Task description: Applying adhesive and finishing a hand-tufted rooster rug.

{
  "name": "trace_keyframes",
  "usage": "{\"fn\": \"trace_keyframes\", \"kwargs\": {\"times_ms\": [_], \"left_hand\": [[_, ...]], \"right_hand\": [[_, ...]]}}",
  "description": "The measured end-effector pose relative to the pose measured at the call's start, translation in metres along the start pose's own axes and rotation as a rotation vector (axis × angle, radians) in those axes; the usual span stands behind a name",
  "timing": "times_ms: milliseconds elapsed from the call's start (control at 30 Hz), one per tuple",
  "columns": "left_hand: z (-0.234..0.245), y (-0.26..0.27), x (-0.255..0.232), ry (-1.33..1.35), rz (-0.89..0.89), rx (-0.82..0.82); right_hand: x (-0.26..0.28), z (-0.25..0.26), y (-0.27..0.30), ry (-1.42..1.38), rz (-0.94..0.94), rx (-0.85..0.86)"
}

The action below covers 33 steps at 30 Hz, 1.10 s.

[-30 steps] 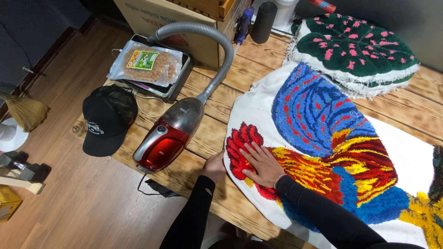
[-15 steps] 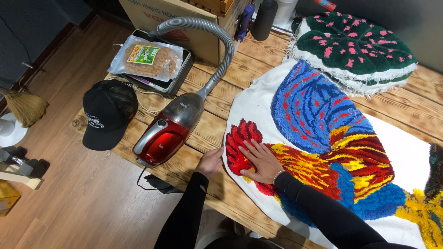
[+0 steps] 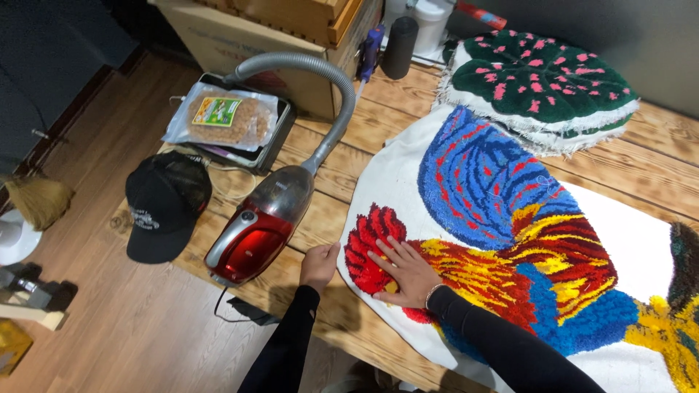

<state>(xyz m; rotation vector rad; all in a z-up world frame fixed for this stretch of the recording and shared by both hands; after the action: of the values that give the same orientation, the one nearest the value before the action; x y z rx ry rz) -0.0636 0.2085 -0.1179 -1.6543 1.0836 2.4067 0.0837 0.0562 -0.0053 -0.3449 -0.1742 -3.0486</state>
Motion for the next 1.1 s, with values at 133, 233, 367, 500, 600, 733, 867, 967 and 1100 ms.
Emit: {"fn": "trace_keyframes", "kwargs": {"times_ms": [133, 233, 367, 500, 600, 733, 867, 967, 1100], "left_hand": [[-0.019, -0.032, -0.024, 0.033, -0.132, -0.023], [-0.021, -0.052, -0.020, -0.215, -0.153, -0.060], [-0.012, -0.049, -0.017, -0.311, -0.100, 0.023], [-0.017, -0.039, -0.044, -0.419, -0.125, 0.057], [-0.042, -0.042, -0.089, -0.652, -0.235, -0.006], [-0.120, -0.028, -0.183, -0.643, -0.754, -0.097], [-0.218, -0.007, -0.220, -0.592, -0.879, 0.093], [-0.249, -0.012, -0.210, -0.619, -0.791, 0.128], [-0.265, -0.027, -0.191, -0.559, -0.657, 0.125]], "right_hand": [[0.001, 0.001, 0.003, -0.070, 0.007, 0.022], [0.001, 0.001, 0.006, -0.125, 0.010, 0.033], [0.000, 0.011, 0.008, -0.176, 0.032, 0.001], [-0.039, 0.030, 0.011, -0.422, -0.018, -0.028], [-0.137, 0.058, 0.030, -0.463, -0.332, -0.337], [-0.276, 0.085, 0.088, -0.029, -0.684, -0.645], [-0.368, 0.081, 0.129, 0.235, -1.023, -0.398], [-0.400, 0.029, 0.134, -0.039, -1.023, -0.136], [-0.392, 0.016, 0.134, 0.078, -0.952, -0.126]]}}
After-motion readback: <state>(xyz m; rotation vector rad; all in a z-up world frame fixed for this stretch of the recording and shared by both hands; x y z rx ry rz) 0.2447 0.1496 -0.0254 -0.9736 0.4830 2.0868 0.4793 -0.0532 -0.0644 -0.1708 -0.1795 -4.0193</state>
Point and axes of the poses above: each hand's wrist, its own y-axis away from the middle knuckle, its own z-axis out of the back of the hand, x = y × z, the point moved 9 cm from there along -y, towards the middle knuckle, and after that the axes turned 6 degrees about y, right-handed, at the moved point
